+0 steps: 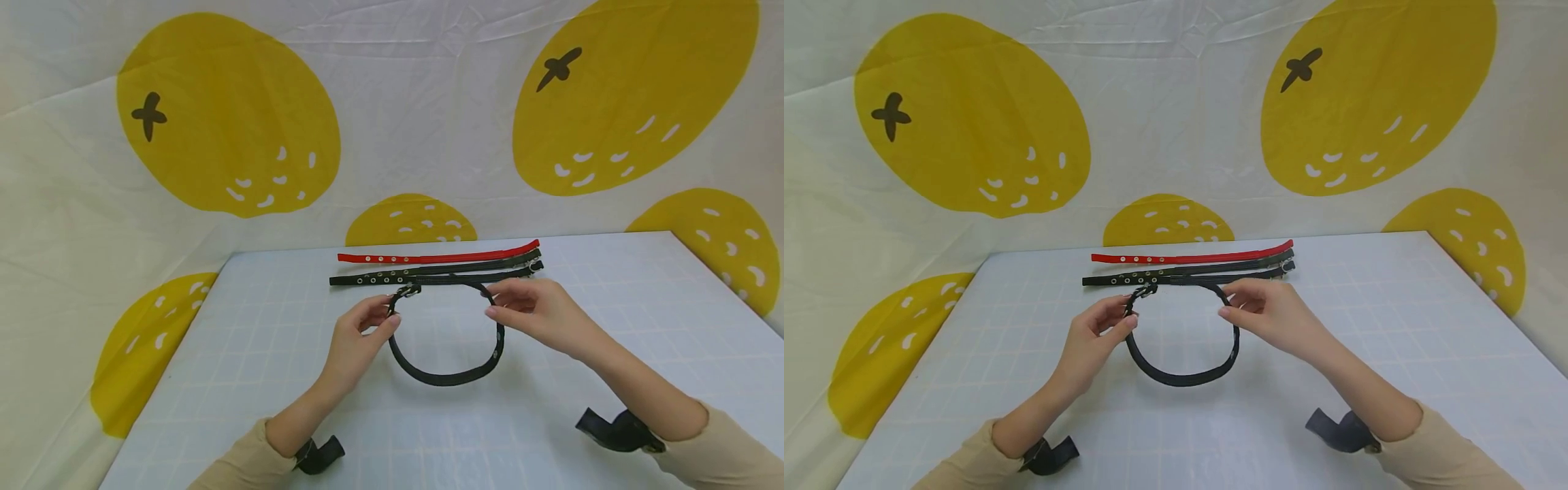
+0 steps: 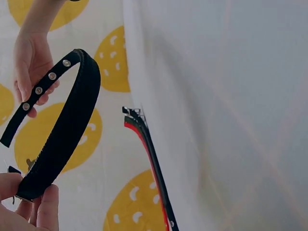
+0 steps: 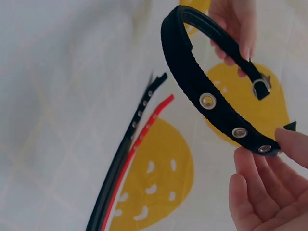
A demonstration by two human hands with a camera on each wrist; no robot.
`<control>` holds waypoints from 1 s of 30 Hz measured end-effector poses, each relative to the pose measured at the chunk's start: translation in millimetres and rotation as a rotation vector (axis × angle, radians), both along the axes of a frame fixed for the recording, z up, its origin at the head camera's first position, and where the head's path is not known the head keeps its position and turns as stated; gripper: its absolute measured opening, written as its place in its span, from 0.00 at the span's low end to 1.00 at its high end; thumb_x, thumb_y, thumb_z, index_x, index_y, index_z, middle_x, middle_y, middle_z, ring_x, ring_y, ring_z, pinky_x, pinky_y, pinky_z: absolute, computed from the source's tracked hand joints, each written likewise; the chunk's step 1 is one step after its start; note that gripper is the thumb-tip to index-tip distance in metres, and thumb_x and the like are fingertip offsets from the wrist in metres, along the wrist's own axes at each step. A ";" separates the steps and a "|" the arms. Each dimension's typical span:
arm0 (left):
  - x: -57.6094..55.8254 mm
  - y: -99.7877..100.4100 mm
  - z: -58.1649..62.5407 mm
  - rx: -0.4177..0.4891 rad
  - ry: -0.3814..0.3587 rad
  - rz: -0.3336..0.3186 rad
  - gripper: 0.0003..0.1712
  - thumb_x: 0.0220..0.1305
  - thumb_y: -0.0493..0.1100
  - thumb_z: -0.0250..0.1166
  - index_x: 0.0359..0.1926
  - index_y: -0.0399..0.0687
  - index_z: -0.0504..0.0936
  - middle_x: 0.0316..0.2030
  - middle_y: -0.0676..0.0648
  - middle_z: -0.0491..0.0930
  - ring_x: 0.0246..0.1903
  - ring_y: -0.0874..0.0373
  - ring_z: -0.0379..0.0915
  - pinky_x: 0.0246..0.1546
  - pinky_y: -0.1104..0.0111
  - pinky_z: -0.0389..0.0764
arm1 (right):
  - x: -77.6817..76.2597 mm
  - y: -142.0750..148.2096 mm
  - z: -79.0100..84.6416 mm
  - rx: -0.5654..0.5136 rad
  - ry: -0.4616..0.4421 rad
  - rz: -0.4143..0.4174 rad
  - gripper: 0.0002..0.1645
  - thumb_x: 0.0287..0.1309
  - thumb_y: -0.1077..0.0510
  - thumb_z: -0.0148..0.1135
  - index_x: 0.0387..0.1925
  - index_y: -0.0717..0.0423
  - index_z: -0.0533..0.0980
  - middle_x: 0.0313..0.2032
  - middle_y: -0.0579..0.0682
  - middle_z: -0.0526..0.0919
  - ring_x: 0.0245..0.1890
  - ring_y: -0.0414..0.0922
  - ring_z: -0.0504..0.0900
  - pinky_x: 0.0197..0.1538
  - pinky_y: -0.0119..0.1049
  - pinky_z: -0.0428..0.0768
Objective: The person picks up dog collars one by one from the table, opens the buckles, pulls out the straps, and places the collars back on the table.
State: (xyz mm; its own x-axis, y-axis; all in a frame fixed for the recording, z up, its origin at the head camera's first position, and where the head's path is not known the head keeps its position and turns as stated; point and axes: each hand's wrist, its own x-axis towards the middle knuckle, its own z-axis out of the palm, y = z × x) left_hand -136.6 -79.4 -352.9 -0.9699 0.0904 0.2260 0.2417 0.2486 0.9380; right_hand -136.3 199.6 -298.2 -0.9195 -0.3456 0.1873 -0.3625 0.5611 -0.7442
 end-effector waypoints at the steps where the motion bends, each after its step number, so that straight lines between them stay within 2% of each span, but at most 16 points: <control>1: -1.0 -1.0 -0.2 0.002 0.002 0.007 0.20 0.59 0.42 0.66 0.53 0.47 0.78 0.40 0.48 0.79 0.38 0.56 0.76 0.43 0.63 0.79 | -0.5 0.6 0.2 -0.006 -0.009 -0.014 0.19 0.55 0.57 0.66 0.47 0.62 0.78 0.34 0.49 0.83 0.34 0.43 0.82 0.38 0.31 0.81; 6: -8.0 -7.0 -1.0 0.022 0.015 0.044 0.22 0.61 0.38 0.64 0.57 0.50 0.74 0.45 0.48 0.77 0.40 0.55 0.77 0.42 0.66 0.80 | -3.9 5.5 0.5 -0.035 -0.001 -0.101 0.21 0.56 0.55 0.65 0.49 0.62 0.76 0.39 0.54 0.83 0.38 0.46 0.83 0.41 0.32 0.81; 10: -15.3 -13.5 -2.7 0.045 0.053 0.079 0.26 0.61 0.34 0.62 0.60 0.49 0.70 0.47 0.45 0.76 0.40 0.53 0.77 0.42 0.68 0.80 | -7.4 10.8 -0.5 -0.123 0.005 -0.174 0.20 0.57 0.54 0.64 0.48 0.63 0.76 0.39 0.55 0.83 0.36 0.42 0.84 0.40 0.29 0.80; 12: -18.8 -16.9 -4.4 0.075 0.057 0.092 0.27 0.61 0.32 0.61 0.61 0.48 0.68 0.45 0.42 0.77 0.39 0.53 0.78 0.41 0.69 0.80 | -9.2 13.5 -1.7 -0.179 0.001 -0.207 0.20 0.57 0.54 0.64 0.47 0.63 0.75 0.37 0.53 0.83 0.34 0.40 0.84 0.39 0.26 0.79; 17: -25.3 -23.7 -8.6 0.136 0.019 0.122 0.25 0.65 0.34 0.58 0.61 0.49 0.65 0.42 0.39 0.78 0.36 0.53 0.79 0.35 0.69 0.81 | -15.7 19.9 -6.1 -0.302 -0.044 -0.276 0.22 0.59 0.55 0.62 0.49 0.67 0.73 0.33 0.40 0.84 0.32 0.36 0.83 0.39 0.26 0.79; 22: -28.6 -27.6 -11.1 0.125 -0.002 0.161 0.20 0.67 0.38 0.56 0.59 0.48 0.67 0.40 0.38 0.80 0.37 0.52 0.79 0.33 0.70 0.81 | -23.0 25.7 -12.7 -0.409 -0.122 -0.301 0.23 0.62 0.57 0.58 0.51 0.71 0.69 0.33 0.34 0.82 0.33 0.34 0.83 0.39 0.28 0.80; 26: -29.6 -29.5 -12.3 0.108 -0.021 0.195 0.20 0.68 0.40 0.54 0.60 0.48 0.66 0.38 0.38 0.79 0.37 0.51 0.79 0.34 0.72 0.80 | -26.9 31.5 -17.9 -0.468 -0.149 -0.304 0.24 0.62 0.58 0.57 0.51 0.74 0.67 0.33 0.35 0.81 0.32 0.34 0.82 0.38 0.28 0.80; 30: -31.3 -32.0 -13.0 0.064 -0.028 0.224 0.21 0.70 0.39 0.51 0.62 0.47 0.64 0.39 0.37 0.79 0.35 0.50 0.76 0.33 0.73 0.78 | -29.6 36.7 -21.4 -0.511 -0.169 -0.323 0.22 0.62 0.57 0.58 0.50 0.72 0.68 0.32 0.36 0.81 0.31 0.35 0.83 0.37 0.27 0.80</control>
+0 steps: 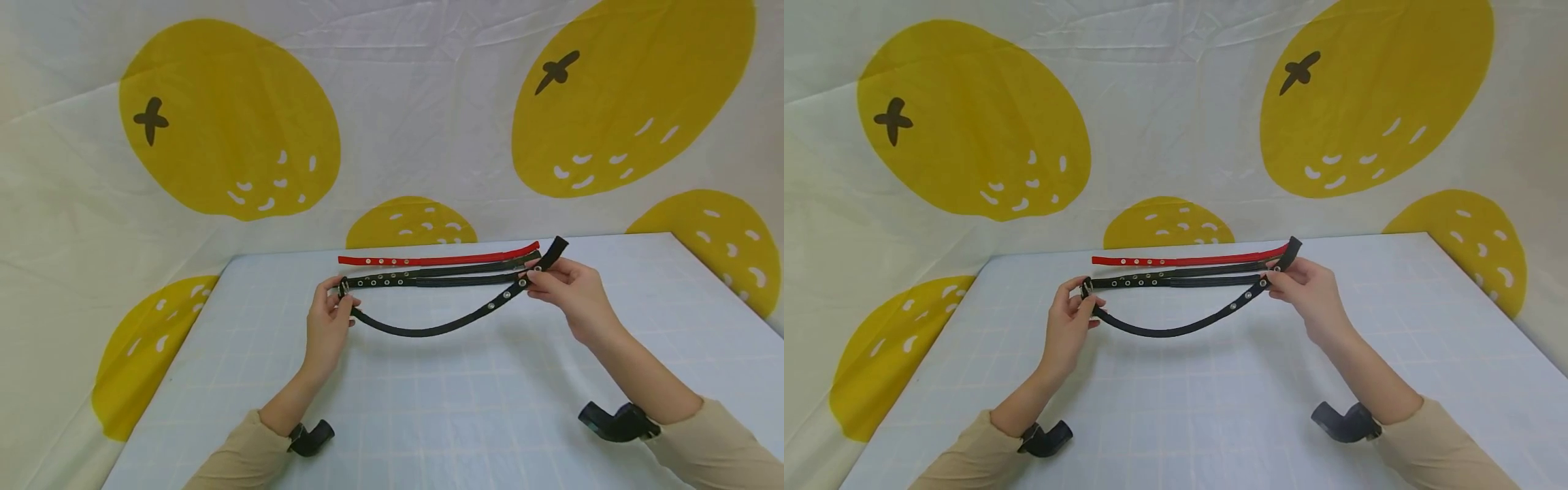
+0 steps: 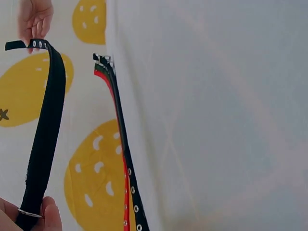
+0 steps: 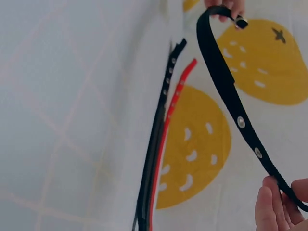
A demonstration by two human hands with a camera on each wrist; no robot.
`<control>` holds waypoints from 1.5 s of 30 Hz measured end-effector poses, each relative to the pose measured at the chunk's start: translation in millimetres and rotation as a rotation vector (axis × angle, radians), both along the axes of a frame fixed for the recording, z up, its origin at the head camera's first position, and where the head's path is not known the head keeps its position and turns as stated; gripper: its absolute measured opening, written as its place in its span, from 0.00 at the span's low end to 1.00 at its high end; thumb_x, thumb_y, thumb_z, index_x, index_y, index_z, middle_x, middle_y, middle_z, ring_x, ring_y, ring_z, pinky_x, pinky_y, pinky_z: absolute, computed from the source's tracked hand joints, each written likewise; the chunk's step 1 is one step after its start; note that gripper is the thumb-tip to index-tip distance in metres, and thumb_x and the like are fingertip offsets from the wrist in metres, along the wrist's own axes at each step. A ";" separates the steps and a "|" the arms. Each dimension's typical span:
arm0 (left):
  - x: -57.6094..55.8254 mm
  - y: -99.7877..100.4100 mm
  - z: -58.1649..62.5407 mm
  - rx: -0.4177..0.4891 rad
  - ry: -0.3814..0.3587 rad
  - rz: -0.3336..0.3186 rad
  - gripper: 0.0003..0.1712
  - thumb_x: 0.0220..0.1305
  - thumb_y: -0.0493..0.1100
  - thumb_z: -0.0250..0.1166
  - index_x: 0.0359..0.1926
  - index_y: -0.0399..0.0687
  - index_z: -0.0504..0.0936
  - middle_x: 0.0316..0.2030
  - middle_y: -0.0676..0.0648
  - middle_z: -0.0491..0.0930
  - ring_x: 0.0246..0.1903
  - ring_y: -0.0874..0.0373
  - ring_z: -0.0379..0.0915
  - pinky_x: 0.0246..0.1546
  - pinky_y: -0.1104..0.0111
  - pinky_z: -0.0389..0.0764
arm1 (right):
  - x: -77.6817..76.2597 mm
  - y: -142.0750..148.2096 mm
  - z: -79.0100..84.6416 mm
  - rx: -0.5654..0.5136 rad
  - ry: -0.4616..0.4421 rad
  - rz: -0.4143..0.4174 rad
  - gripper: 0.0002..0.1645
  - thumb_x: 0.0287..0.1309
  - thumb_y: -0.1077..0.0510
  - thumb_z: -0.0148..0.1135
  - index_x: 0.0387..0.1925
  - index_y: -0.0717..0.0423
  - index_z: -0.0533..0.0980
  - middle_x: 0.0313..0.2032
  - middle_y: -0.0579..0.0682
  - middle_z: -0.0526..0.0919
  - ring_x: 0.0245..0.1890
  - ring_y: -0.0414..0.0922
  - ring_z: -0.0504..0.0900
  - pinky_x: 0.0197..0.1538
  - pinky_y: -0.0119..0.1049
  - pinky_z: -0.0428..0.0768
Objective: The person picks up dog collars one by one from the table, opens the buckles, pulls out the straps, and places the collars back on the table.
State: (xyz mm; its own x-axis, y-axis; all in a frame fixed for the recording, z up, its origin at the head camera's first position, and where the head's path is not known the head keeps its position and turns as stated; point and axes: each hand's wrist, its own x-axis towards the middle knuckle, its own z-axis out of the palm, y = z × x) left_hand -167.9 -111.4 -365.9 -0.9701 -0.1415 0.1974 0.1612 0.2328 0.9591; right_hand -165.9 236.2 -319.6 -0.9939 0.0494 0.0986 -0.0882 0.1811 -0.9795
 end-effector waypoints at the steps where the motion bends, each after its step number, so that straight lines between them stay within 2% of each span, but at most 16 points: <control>1: -1.0 -0.9 -0.4 -0.022 -0.003 0.012 0.21 0.70 0.39 0.50 0.63 0.47 0.63 0.39 0.38 0.79 0.35 0.48 0.76 0.33 0.74 0.77 | -0.5 0.9 -0.7 -0.008 -0.006 -0.008 0.21 0.62 0.57 0.58 0.49 0.70 0.69 0.32 0.36 0.81 0.31 0.35 0.83 0.37 0.27 0.80; 5: -7.1 -6.2 -2.3 -0.078 0.007 0.061 0.20 0.71 0.40 0.48 0.61 0.43 0.60 0.41 0.40 0.80 0.35 0.44 0.76 0.31 0.73 0.76 | -1.4 3.5 -2.6 -0.118 -0.023 -0.022 0.15 0.59 0.58 0.61 0.43 0.63 0.72 0.32 0.39 0.82 0.30 0.36 0.84 0.36 0.27 0.80; 9: -12.3 -10.7 -5.6 -0.104 0.016 0.091 0.18 0.71 0.40 0.48 0.59 0.41 0.61 0.42 0.41 0.81 0.35 0.45 0.78 0.29 0.75 0.76 | -2.4 5.1 -4.3 -0.223 -0.046 -0.024 0.09 0.57 0.60 0.63 0.39 0.58 0.75 0.31 0.40 0.83 0.29 0.38 0.85 0.35 0.28 0.80; 14: -15.1 -13.8 -9.0 -0.142 0.053 0.121 0.18 0.67 0.37 0.56 0.56 0.38 0.69 0.41 0.40 0.81 0.34 0.46 0.78 0.28 0.78 0.75 | -3.8 6.8 -5.4 -0.250 -0.065 -0.023 0.08 0.56 0.60 0.64 0.38 0.57 0.76 0.31 0.41 0.83 0.29 0.39 0.85 0.35 0.28 0.80; 18: -18.9 -17.4 -10.9 -0.219 0.093 0.174 0.16 0.62 0.36 0.61 0.51 0.37 0.75 0.40 0.40 0.80 0.32 0.50 0.78 0.29 0.78 0.74 | -3.5 9.2 -4.9 -0.287 -0.078 -0.017 0.05 0.56 0.60 0.64 0.35 0.54 0.78 0.30 0.42 0.83 0.28 0.39 0.85 0.35 0.28 0.80; 21: -21.1 -19.8 -11.4 -0.250 0.100 0.197 0.15 0.61 0.36 0.62 0.49 0.37 0.77 0.41 0.41 0.80 0.32 0.50 0.78 0.30 0.75 0.74 | -3.9 10.9 -5.1 -0.360 -0.126 -0.009 0.03 0.54 0.61 0.65 0.33 0.51 0.80 0.30 0.43 0.84 0.28 0.40 0.85 0.35 0.29 0.80; 26: -23.4 -22.0 -12.6 -0.247 0.097 0.214 0.14 0.59 0.37 0.63 0.47 0.37 0.78 0.39 0.40 0.80 0.33 0.48 0.78 0.34 0.68 0.74 | -7.8 14.7 -6.4 -0.466 -0.232 -0.015 0.05 0.52 0.61 0.68 0.32 0.51 0.80 0.30 0.44 0.84 0.30 0.41 0.85 0.36 0.30 0.81; 30: -26.5 -23.3 -15.0 -0.210 0.070 0.198 0.16 0.60 0.37 0.62 0.50 0.41 0.75 0.35 0.39 0.80 0.32 0.48 0.78 0.33 0.70 0.74 | -13.3 19.5 -7.8 -0.564 -0.319 -0.040 0.07 0.51 0.62 0.68 0.33 0.52 0.79 0.31 0.45 0.83 0.31 0.42 0.85 0.38 0.32 0.81; 35: -31.8 -24.8 -18.5 -0.139 0.002 0.155 0.16 0.62 0.37 0.60 0.52 0.43 0.74 0.36 0.39 0.79 0.32 0.45 0.78 0.30 0.73 0.73 | -20.6 26.0 -11.8 -0.691 -0.410 -0.073 0.06 0.51 0.65 0.67 0.30 0.53 0.78 0.30 0.47 0.83 0.31 0.43 0.85 0.39 0.34 0.81; 39: -35.3 -24.1 -19.8 -0.094 -0.052 0.139 0.14 0.64 0.37 0.58 0.51 0.40 0.74 0.38 0.37 0.80 0.35 0.41 0.79 0.29 0.75 0.73 | -27.2 31.0 -18.0 -0.718 -0.437 -0.094 0.06 0.51 0.66 0.66 0.28 0.53 0.80 0.28 0.48 0.83 0.30 0.44 0.85 0.39 0.34 0.81; 45: -39.5 -21.5 -24.0 -0.049 -0.149 0.109 0.13 0.67 0.36 0.55 0.50 0.36 0.75 0.42 0.34 0.80 0.39 0.44 0.78 0.29 0.75 0.73 | -40.3 37.6 -30.3 -0.690 -0.488 -0.129 0.06 0.51 0.66 0.67 0.25 0.53 0.80 0.25 0.47 0.84 0.28 0.43 0.85 0.38 0.33 0.81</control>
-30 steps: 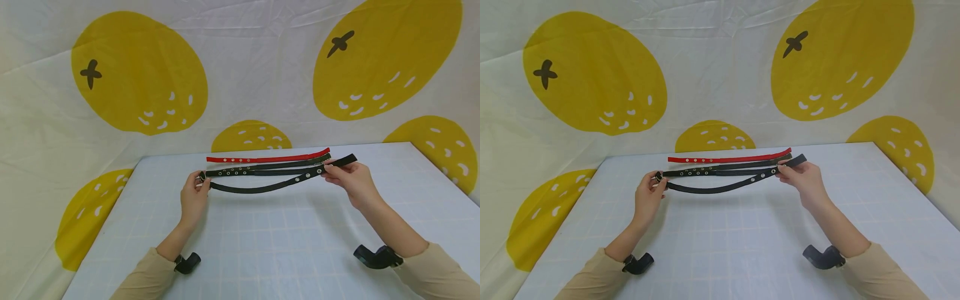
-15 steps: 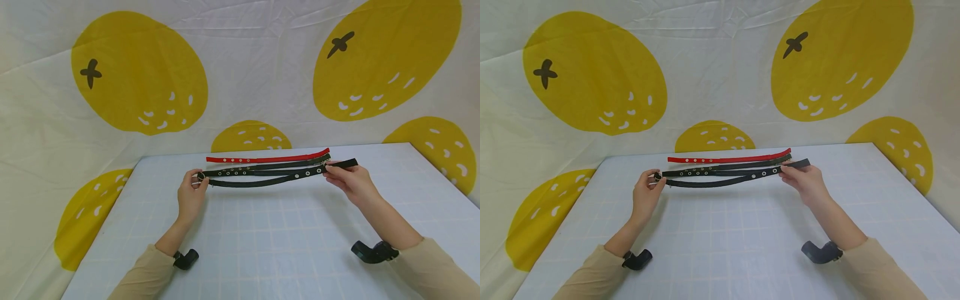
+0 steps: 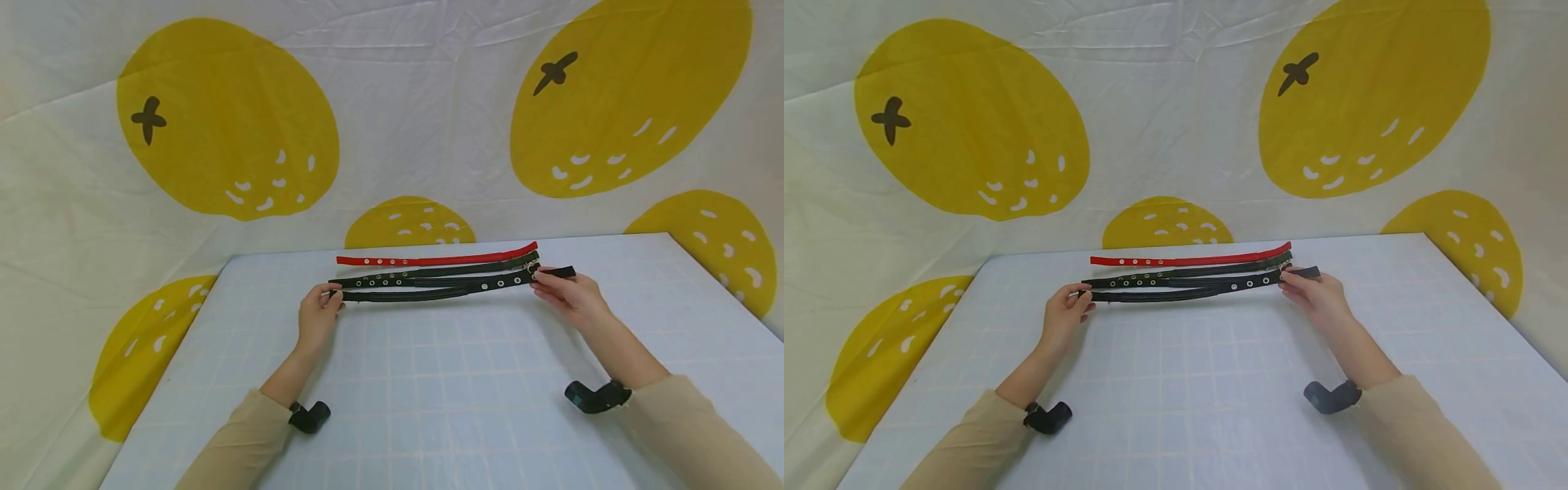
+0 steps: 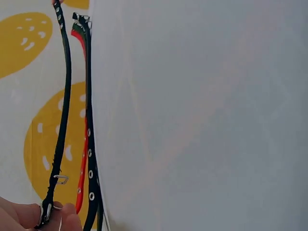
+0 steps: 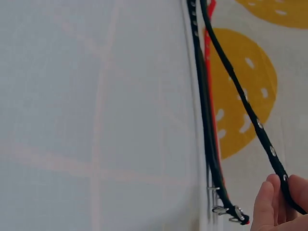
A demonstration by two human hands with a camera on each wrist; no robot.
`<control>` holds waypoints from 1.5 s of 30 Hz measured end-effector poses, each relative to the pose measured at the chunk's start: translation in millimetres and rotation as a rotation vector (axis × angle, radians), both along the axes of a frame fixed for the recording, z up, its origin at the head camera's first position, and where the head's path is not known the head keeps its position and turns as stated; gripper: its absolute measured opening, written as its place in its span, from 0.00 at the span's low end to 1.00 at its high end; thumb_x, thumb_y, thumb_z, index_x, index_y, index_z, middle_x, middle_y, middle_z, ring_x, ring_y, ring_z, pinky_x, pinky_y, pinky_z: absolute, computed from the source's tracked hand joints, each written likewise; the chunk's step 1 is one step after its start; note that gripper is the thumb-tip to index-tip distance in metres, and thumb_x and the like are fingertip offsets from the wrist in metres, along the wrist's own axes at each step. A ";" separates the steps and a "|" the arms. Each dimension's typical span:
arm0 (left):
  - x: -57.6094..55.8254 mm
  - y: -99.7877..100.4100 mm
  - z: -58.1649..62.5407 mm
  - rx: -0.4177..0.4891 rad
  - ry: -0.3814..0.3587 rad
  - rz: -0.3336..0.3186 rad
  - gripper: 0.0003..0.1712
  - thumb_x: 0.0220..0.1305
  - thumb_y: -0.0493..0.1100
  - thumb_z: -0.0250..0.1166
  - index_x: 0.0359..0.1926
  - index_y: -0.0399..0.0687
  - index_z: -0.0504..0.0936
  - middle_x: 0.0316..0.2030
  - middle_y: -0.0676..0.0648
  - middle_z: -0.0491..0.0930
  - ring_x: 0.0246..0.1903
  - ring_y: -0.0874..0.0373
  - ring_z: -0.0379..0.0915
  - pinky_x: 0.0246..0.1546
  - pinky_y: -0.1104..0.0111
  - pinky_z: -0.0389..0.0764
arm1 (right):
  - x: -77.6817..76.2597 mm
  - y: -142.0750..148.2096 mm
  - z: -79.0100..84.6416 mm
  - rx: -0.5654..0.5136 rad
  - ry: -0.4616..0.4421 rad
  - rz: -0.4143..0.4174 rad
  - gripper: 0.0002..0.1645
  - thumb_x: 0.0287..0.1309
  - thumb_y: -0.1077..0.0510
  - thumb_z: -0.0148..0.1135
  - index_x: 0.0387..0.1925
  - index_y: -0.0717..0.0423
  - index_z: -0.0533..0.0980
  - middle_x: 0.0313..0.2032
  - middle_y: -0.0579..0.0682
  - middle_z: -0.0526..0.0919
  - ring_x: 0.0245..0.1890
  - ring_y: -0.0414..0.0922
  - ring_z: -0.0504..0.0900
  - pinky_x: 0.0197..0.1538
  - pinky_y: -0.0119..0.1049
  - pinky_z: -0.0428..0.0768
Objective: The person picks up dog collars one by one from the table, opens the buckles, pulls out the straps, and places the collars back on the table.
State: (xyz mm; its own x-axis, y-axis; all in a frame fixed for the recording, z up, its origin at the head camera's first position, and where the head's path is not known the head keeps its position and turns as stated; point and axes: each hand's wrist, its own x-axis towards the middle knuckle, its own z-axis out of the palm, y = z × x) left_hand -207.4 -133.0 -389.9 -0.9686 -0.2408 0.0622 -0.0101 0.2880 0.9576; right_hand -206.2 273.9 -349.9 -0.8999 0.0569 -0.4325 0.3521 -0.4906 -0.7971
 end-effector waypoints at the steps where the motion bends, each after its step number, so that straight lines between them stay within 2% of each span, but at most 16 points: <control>1: -0.9 0.1 -0.8 0.013 -0.018 0.001 0.13 0.67 0.36 0.55 0.50 0.35 0.75 0.42 0.35 0.80 0.39 0.45 0.78 0.29 0.75 0.73 | -2.5 0.5 -2.3 0.015 -0.010 -0.001 0.06 0.51 0.66 0.67 0.25 0.53 0.80 0.25 0.47 0.84 0.28 0.43 0.85 0.38 0.33 0.81; 5: -5.1 -0.3 -3.1 0.133 -0.085 0.023 0.14 0.66 0.35 0.57 0.50 0.33 0.75 0.36 0.39 0.81 0.34 0.52 0.78 0.27 0.75 0.73 | -10.2 1.1 -10.6 0.094 -0.025 -0.008 0.08 0.50 0.67 0.67 0.27 0.53 0.77 0.23 0.45 0.83 0.26 0.41 0.84 0.36 0.32 0.81; 9: -8.1 -1.1 -5.0 0.263 -0.146 0.030 0.16 0.65 0.33 0.56 0.52 0.30 0.75 0.32 0.45 0.78 0.29 0.59 0.76 0.28 0.76 0.76 | -15.2 2.4 -16.9 0.110 0.002 0.012 0.09 0.50 0.70 0.66 0.24 0.55 0.78 0.23 0.46 0.82 0.25 0.41 0.84 0.36 0.32 0.81; 12: -9.6 -1.9 -7.1 0.308 -0.177 0.030 0.17 0.66 0.33 0.56 0.53 0.29 0.74 0.33 0.46 0.77 0.28 0.62 0.75 0.30 0.77 0.77 | -18.5 4.6 -20.3 0.108 0.011 0.031 0.11 0.51 0.71 0.64 0.21 0.55 0.80 0.23 0.47 0.83 0.25 0.41 0.84 0.39 0.32 0.81; 14: -10.7 -2.5 -8.5 0.319 -0.184 0.031 0.17 0.66 0.33 0.56 0.54 0.29 0.74 0.34 0.45 0.77 0.28 0.63 0.76 0.31 0.77 0.78 | -20.7 6.6 -22.0 0.123 0.005 0.035 0.09 0.52 0.71 0.63 0.24 0.56 0.79 0.23 0.47 0.82 0.26 0.41 0.84 0.40 0.33 0.81; 16: -11.9 -2.9 -9.0 0.325 -0.183 0.034 0.17 0.65 0.33 0.56 0.54 0.28 0.74 0.35 0.43 0.78 0.27 0.63 0.76 0.31 0.77 0.78 | -23.1 8.6 -23.6 0.163 -0.018 0.035 0.06 0.53 0.71 0.62 0.33 0.59 0.77 0.22 0.46 0.82 0.26 0.40 0.84 0.42 0.33 0.80; 17: -12.6 -3.1 -9.0 0.328 -0.184 0.036 0.17 0.65 0.33 0.56 0.54 0.29 0.74 0.36 0.43 0.78 0.27 0.63 0.77 0.31 0.77 0.78 | -24.3 9.6 -24.4 0.181 -0.031 0.033 0.11 0.53 0.71 0.61 0.40 0.61 0.76 0.22 0.46 0.82 0.26 0.39 0.84 0.42 0.33 0.80; 19: -14.5 -3.8 -9.4 0.316 -0.199 0.042 0.17 0.65 0.33 0.57 0.54 0.31 0.75 0.37 0.41 0.78 0.28 0.63 0.77 0.31 0.77 0.78 | -26.7 11.1 -25.8 0.226 -0.061 0.030 0.27 0.54 0.71 0.61 0.57 0.62 0.68 0.22 0.44 0.81 0.26 0.38 0.83 0.43 0.34 0.80; 22: -18.6 -5.9 -9.9 0.292 -0.247 0.045 0.17 0.65 0.36 0.58 0.54 0.34 0.75 0.42 0.40 0.77 0.30 0.62 0.77 0.32 0.77 0.78 | -29.2 13.2 -28.0 0.302 -0.096 0.020 0.43 0.52 0.71 0.62 0.68 0.62 0.55 0.21 0.43 0.80 0.24 0.36 0.82 0.42 0.33 0.80; 25: -23.2 -7.9 -10.6 0.258 -0.294 0.050 0.18 0.65 0.39 0.59 0.54 0.38 0.75 0.46 0.40 0.76 0.33 0.60 0.76 0.33 0.77 0.77 | -31.5 17.0 -31.2 0.352 -0.108 0.013 0.37 0.50 0.71 0.64 0.62 0.63 0.63 0.19 0.42 0.79 0.24 0.37 0.82 0.40 0.33 0.81; 29: -25.4 -8.1 -11.2 0.216 -0.304 0.059 0.17 0.65 0.39 0.60 0.53 0.38 0.76 0.47 0.41 0.76 0.35 0.58 0.75 0.34 0.77 0.76 | -35.0 21.6 -36.2 0.355 -0.127 -0.003 0.30 0.50 0.72 0.64 0.56 0.62 0.67 0.18 0.43 0.78 0.23 0.39 0.82 0.39 0.34 0.81; 35: -26.3 -9.4 -14.3 0.214 -0.271 0.067 0.15 0.63 0.36 0.61 0.50 0.34 0.77 0.42 0.39 0.79 0.31 0.60 0.76 0.31 0.77 0.76 | -39.0 22.3 -39.7 0.382 -0.167 -0.010 0.37 0.50 0.72 0.64 0.62 0.63 0.63 0.20 0.44 0.77 0.22 0.39 0.82 0.39 0.35 0.81; 40: -27.6 -12.0 -14.7 0.230 -0.280 0.084 0.15 0.62 0.35 0.61 0.49 0.34 0.77 0.41 0.40 0.78 0.28 0.62 0.76 0.29 0.78 0.76 | -40.5 21.3 -39.3 0.431 -0.188 -0.004 0.38 0.51 0.69 0.65 0.64 0.62 0.62 0.33 0.50 0.76 0.23 0.39 0.82 0.40 0.34 0.81; 43: -27.7 -12.4 -12.5 0.228 -0.304 0.075 0.16 0.63 0.36 0.61 0.50 0.34 0.77 0.43 0.40 0.77 0.30 0.62 0.76 0.30 0.78 0.76 | -39.9 21.0 -37.7 0.444 -0.197 0.005 0.37 0.52 0.69 0.64 0.64 0.62 0.63 0.32 0.48 0.76 0.23 0.39 0.82 0.40 0.34 0.81; 45: -27.2 -12.1 -10.1 0.224 -0.320 0.062 0.16 0.63 0.36 0.61 0.51 0.35 0.77 0.45 0.40 0.76 0.31 0.61 0.75 0.32 0.78 0.76 | -39.8 21.9 -37.1 0.446 -0.194 0.017 0.35 0.53 0.68 0.64 0.63 0.61 0.64 0.26 0.46 0.77 0.24 0.39 0.82 0.41 0.34 0.81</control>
State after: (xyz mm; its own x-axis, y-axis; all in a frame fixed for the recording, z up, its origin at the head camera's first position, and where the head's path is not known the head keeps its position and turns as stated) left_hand -234.6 -145.1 -400.1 -0.9135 -0.2732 -0.3014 -0.3292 0.0615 0.9422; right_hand -246.0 295.7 -387.0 -0.8077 0.2607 -0.5289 0.5198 -0.1085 -0.8473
